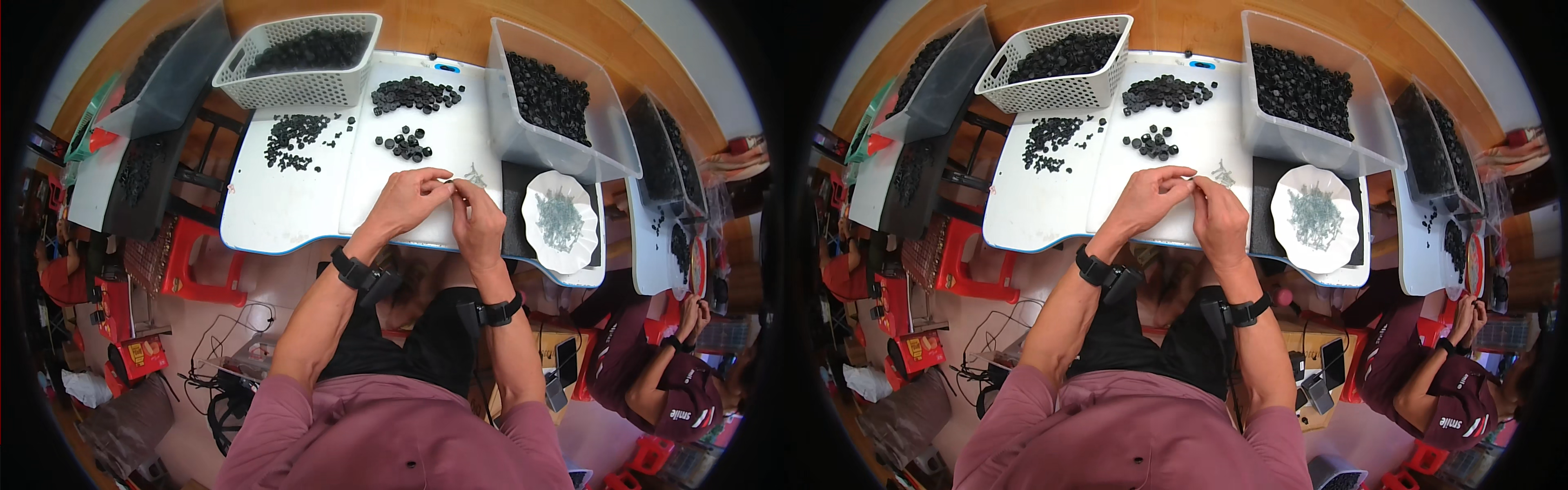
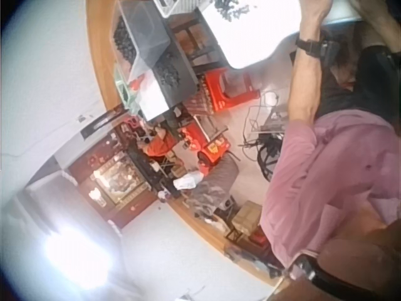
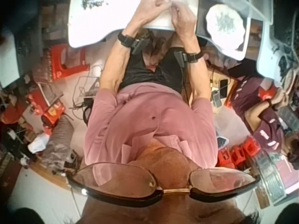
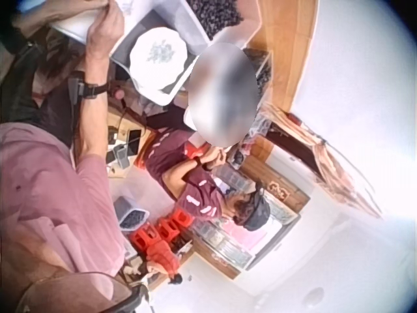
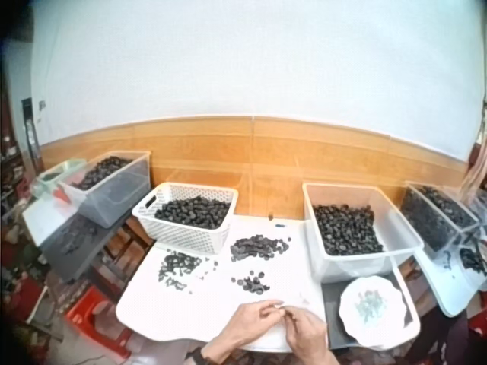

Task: Sorting and inspecting small black plastic components on a table in a workspace.

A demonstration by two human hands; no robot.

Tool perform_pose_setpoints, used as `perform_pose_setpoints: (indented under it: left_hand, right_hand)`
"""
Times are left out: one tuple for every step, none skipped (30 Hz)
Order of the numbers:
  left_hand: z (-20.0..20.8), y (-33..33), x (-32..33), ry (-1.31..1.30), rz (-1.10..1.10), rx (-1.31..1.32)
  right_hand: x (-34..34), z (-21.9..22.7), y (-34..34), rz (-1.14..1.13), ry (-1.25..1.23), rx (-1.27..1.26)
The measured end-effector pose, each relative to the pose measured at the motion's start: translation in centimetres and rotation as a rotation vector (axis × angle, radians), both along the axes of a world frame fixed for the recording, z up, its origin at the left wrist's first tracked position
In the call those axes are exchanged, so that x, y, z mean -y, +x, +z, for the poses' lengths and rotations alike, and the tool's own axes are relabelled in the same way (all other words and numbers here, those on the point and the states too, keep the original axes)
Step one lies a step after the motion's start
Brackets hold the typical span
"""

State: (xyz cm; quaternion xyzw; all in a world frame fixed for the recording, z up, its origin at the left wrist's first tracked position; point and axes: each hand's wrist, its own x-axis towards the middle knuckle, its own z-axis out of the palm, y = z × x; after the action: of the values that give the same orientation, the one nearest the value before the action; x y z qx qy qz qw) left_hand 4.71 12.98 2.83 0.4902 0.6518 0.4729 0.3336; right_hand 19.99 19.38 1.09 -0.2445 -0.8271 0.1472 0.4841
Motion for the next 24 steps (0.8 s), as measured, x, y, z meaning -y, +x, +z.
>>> perform_pose_setpoints:
  left_hand:
    - [-0.2, -0.1, 0.0, 0.022, -0.006, 0.099]
    - [-0.2, -0.1, -0.1, 0.027, -0.006, 0.097]
    - [-0.3, -0.1, -0.2, 0.04, -0.017, 0.12]
    - [-0.3, -0.2, -0.2, 0.053, -0.027, 0.143]
    - [-0.5, -0.3, -0.3, 0.056, -0.026, 0.142]
    - [-0.8, -0.4, -0.3, 0.067, -0.038, 0.18]
    - [-1.1, -0.5, -0.3, 0.077, -0.05, 0.218]
    - [-1.1, -0.5, -0.3, 0.076, -0.05, 0.221]
    - [-1.0, -0.4, -0.3, 0.067, -0.033, 0.183]
    - [-1.0, -0.4, -0.2, 0.058, -0.015, 0.145]
    - [-1.1, -0.3, -0.2, 0.06, -0.016, 0.148]
    - [-1.1, -0.2, -0.2, 0.086, 0.002, 0.17]
    - [-1.2, -0.2, -0.2, 0.112, 0.019, 0.192]
    - [-1.1, -0.1, -0.2, 0.113, 0.015, 0.195]
    - [-1.0, -0.1, -0.1, 0.104, 0.033, 0.171]
    - [-0.9, 0.0, 0.0, 0.095, 0.05, 0.147]
    - [-1.1, -0.1, 0.0, 0.098, 0.047, 0.149]
    - [-1.3, -0.2, 0.0, 0.107, 0.061, 0.154]
    - [-1.5, -0.1, -0.1, 0.117, 0.076, 0.16]
    - [-1.6, -0.2, -0.1, 0.121, 0.076, 0.159]
    - [-1.6, -0.2, -0.1, 0.136, 0.099, 0.163]
    - [-1.7, -0.2, 0.0, 0.152, 0.122, 0.168]
    - [-1.5, -0.1, 0.0, 0.155, 0.12, 0.169]
    - [-1.3, 0.0, -0.1, 0.165, 0.143, 0.172]
  right_hand:
    - [0.1, -0.1, 0.0, 0.002, 0.003, -0.003]
    - [0.0, -0.2, 0.2, 0.013, -0.013, 0.001]
    - [0.0, -0.3, 0.3, 0.023, -0.029, 0.006]
    - [0.0, -0.4, 0.3, 0.023, -0.025, 0.005]
    - [0.2, -0.4, 0.2, 0.043, -0.092, -0.061]
    - [0.3, -0.3, 0.0, 0.062, -0.16, -0.125]
    - [0.2, -0.1, 0.0, 0.064, -0.158, -0.125]
    - [0.3, 0.4, 0.1, 0.03, -0.229, -0.152]
    - [0.3, 0.6, 0.1, -0.004, -0.301, -0.178]
    - [0.1, 0.3, 0.2, -0.005, -0.303, -0.175]
    - [-0.4, 0.1, 0.3, -0.065, -0.35, -0.237]
    - [-0.7, -0.1, 0.4, -0.126, -0.397, -0.3]
    - [-0.8, -0.3, 0.5, -0.127, -0.396, -0.298]
    - [-0.9, -0.4, 0.7, -0.161, -0.379, -0.304]
    - [-1.0, -0.6, 0.9, -0.194, -0.362, -0.31]
    - [-1.1, -0.7, 1.0, -0.199, -0.359, -0.308]
    - [-1.0, -0.7, 0.9, -0.205, -0.365, -0.317]
    - [-1.0, -0.7, 0.9, -0.212, -0.37, -0.326]
    - [-0.9, -0.6, 1.1, -0.215, -0.366, -0.325]
    - [-0.7, -0.1, 1.0, -0.233, -0.338, -0.259]
    - [-0.6, 0.2, 1.0, -0.251, -0.309, -0.193]
    - [-0.6, 0.3, 1.0, -0.248, -0.306, -0.194]
    - [-0.6, 0.3, 1.3, -0.245, -0.322, -0.097]
    - [-0.7, 0.3, 1.6, -0.241, -0.339, 0.001]
